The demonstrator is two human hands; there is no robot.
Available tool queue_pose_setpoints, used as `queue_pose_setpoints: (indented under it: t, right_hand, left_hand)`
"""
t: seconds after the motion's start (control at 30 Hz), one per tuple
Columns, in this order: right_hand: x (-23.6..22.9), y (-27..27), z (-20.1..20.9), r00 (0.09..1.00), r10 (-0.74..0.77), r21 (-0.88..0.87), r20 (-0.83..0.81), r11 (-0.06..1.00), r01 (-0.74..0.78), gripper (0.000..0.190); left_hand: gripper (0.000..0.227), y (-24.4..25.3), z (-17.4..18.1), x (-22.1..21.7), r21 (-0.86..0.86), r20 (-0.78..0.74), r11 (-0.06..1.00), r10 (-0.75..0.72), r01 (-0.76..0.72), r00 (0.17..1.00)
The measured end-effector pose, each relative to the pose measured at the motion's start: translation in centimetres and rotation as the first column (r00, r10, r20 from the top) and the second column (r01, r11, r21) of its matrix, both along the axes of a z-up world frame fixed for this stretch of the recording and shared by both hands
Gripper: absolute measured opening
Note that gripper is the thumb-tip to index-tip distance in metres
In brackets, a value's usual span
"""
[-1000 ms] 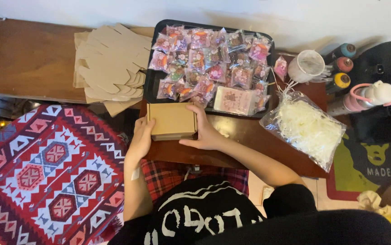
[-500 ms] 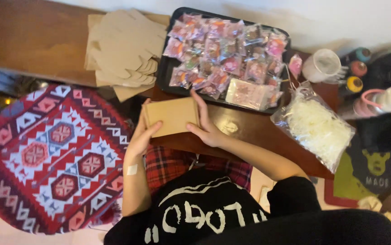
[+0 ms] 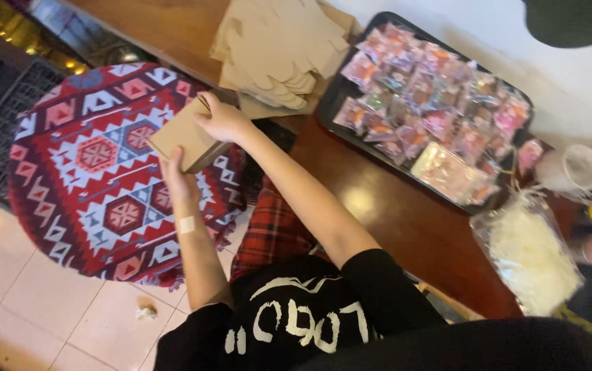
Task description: Assembling and folding small cardboard boxes from flat templates.
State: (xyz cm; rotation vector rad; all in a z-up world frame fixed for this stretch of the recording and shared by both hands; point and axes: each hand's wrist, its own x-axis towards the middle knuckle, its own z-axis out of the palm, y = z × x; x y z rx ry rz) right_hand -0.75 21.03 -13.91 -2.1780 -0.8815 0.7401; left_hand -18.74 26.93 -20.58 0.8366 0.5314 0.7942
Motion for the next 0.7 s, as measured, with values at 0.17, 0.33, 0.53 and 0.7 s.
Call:
queue_pose_setpoints:
  t: [0.17,0.33,0.53,0.7]
  right_hand:
    - [0.4,7.6,-15.9,1.0,0.007,-0.025,-0.009,1.0,-0.008,0.075]
    - [-1.1,9.6,-24.2,0.997,-0.022,0.067,-0.067,0.997,0.027,0.08]
    - [-2.3,7.3,-26.0,0.99,0.139,-0.174,-0.033,0.974,-0.143,0.097]
    - [-2.2,6.5,-17.7,0.971,0.15,-0.316,-0.185,0.927,-0.203,0.101]
  left_hand:
    - [0.07,4.5,-11.9,-0.2,-0.168,-0.026,0.985,0.035,-0.039,0.999]
    - [0.068,6.2,-14.1,-1.5,-0.144,-0.11,0.989,0.006,-0.022,0.994]
    - [0.066,8.5,-20.4,-2.5,0.18,-0.578,0.972,-0.016,0.148,0.816]
    - [0.102,9.8,-12.5,-2.0,0.507,-0.785,0.789,0.256,0.346,0.565]
